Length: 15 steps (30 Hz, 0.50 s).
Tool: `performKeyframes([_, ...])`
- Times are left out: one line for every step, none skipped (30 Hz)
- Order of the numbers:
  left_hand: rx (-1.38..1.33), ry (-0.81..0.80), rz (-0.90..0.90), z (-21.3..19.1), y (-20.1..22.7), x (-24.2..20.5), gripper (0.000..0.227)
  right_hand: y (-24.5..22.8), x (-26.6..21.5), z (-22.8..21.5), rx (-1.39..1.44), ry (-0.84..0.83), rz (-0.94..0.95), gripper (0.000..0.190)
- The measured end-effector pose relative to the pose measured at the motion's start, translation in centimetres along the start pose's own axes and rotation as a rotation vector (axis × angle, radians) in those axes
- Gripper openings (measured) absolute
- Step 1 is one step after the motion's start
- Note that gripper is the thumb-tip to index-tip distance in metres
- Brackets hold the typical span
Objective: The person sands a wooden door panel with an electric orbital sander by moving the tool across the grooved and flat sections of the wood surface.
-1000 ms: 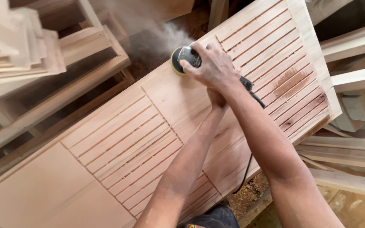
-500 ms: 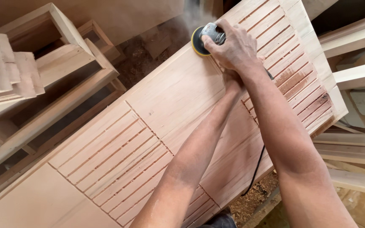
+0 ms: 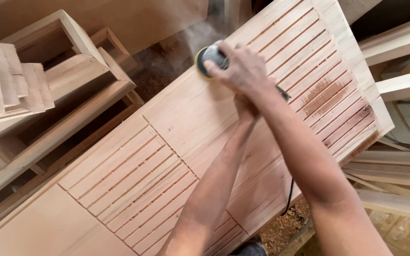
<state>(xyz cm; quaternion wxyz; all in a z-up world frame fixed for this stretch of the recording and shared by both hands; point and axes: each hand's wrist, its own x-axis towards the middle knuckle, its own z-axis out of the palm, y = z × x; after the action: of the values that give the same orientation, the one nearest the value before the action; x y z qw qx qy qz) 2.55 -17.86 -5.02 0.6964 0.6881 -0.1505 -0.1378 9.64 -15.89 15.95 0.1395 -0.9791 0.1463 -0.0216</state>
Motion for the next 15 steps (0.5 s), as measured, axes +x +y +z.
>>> performKeyframes([-0.005, 0.022, -0.012, 0.0, -0.2, -0.4, 0.054, -0.5, -0.1, 0.0, -0.023, -0.018, -0.026, 0.06])
performKeyframes([-0.007, 0.022, -0.01, 0.2, -0.3, -0.4, 0.055, -0.5, -0.1, -0.3, -0.008, -0.05, 0.0, 0.058])
performKeyframes([-0.005, 0.011, 0.0, 0.6, -0.1, -0.2, 0.055, -0.2, -0.2, -0.6, 0.007, -0.082, 0.026, 0.056])
performKeyframes([-0.005, -0.004, 0.016, 1.2, 0.2, 0.1, 0.055, 0.2, -0.4, -0.8, 0.021, -0.117, 0.052, 0.055])
performKeyframes([0.009, -0.045, 0.032, 1.7, 0.6, 0.5, 0.055, 0.9, -0.4, -1.1, 0.047, -0.063, 0.071, 0.054])
performKeyframes([0.016, -0.081, 0.05, 2.1, 1.1, 1.1, 0.055, 1.9, -0.2, -1.7, 0.071, -0.011, 0.089, 0.054])
performKeyframes([0.026, -0.12, 0.066, 2.4, 1.6, 1.3, 0.055, 2.6, -0.2, -2.0, 0.095, 0.041, 0.106, 0.053])
performKeyframes([0.037, -0.138, 0.075, 2.3, 2.0, 1.6, 0.056, 3.0, -0.4, -2.1, 0.082, 0.08, 0.087, 0.052])
performKeyframes([0.047, -0.153, 0.084, 2.0, 2.3, 1.6, 0.056, 3.1, -0.6, -2.2, 0.069, 0.118, 0.067, 0.052])
performKeyframes([0.055, -0.166, 0.092, 1.3, 2.4, 1.4, 0.056, 2.9, -0.8, -2.1, 0.058, 0.156, 0.045, 0.051])
performKeyframes([0.063, -0.157, 0.085, 0.4, 2.4, 0.4, 0.056, 2.1, -1.0, -1.7, 0.063, 0.077, 0.095, 0.053])
performKeyframes([0.067, -0.151, 0.077, -0.7, 2.2, -0.8, 0.056, 1.0, -1.4, -1.2, 0.067, 0.0, 0.143, 0.055])
performKeyframes([0.073, -0.142, 0.065, -2.1, 2.0, -1.9, 0.056, -0.3, -2.0, -0.6, 0.07, -0.078, 0.191, 0.058])
performKeyframes([0.078, -0.123, 0.047, -3.5, 1.9, -3.0, 0.057, -1.6, -2.6, -0.1, 0.077, -0.058, 0.117, 0.059])
performKeyframes([0.083, -0.105, 0.027, -5.2, 1.8, -4.1, 0.057, -3.1, -3.4, 0.5, 0.084, -0.039, 0.042, 0.061])
